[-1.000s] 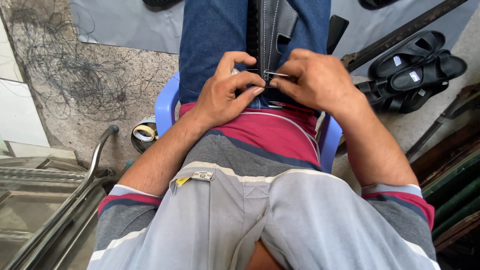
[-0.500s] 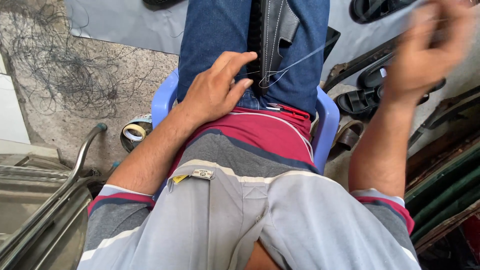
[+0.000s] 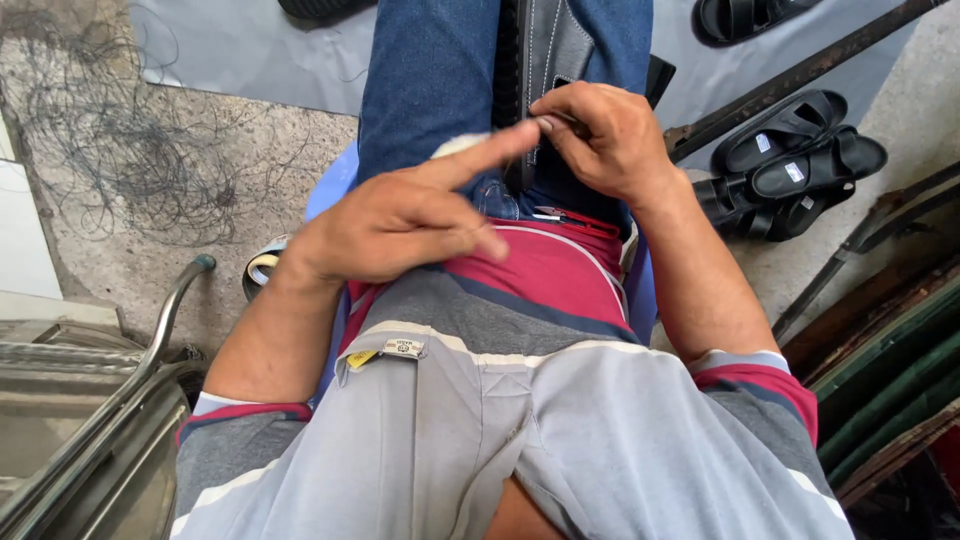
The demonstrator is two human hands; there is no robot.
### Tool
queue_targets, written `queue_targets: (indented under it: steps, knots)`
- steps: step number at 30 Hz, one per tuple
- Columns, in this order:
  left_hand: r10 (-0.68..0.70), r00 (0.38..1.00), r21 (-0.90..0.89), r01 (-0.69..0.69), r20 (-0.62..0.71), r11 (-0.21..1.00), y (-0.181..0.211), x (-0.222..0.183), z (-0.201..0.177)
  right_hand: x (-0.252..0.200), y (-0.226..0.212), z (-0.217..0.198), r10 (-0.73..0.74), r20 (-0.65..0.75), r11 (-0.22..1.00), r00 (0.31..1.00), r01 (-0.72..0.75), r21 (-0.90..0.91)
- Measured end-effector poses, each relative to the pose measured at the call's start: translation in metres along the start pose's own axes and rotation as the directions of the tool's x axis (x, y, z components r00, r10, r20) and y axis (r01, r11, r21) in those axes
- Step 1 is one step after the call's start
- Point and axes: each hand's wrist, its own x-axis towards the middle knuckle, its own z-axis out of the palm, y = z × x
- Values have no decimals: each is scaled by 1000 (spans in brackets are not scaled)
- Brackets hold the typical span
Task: Hand-sewing a leather strap onto a sandal using a needle and thread.
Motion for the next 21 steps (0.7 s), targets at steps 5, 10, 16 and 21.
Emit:
queue_targets:
  steps: [5, 10, 16, 21]
  knots:
    - [-219, 942, 91, 249, -253, 964, -20, 7, 8, -3, 0, 2, 29, -35, 998, 999, -27, 53]
    - [-331, 810, 501, 566, -484, 654, -78, 10, 23, -6, 5, 3, 30, -37, 999, 999, -28, 45]
    - [-276, 900, 554, 426, -337, 715, -91, 4, 21, -10, 7, 11, -35, -134, 997, 990, 44, 64]
    - [-360, 859, 464, 502, -364, 730, -81, 3, 23, -16, -1, 7, 91, -103, 996, 991, -88, 26]
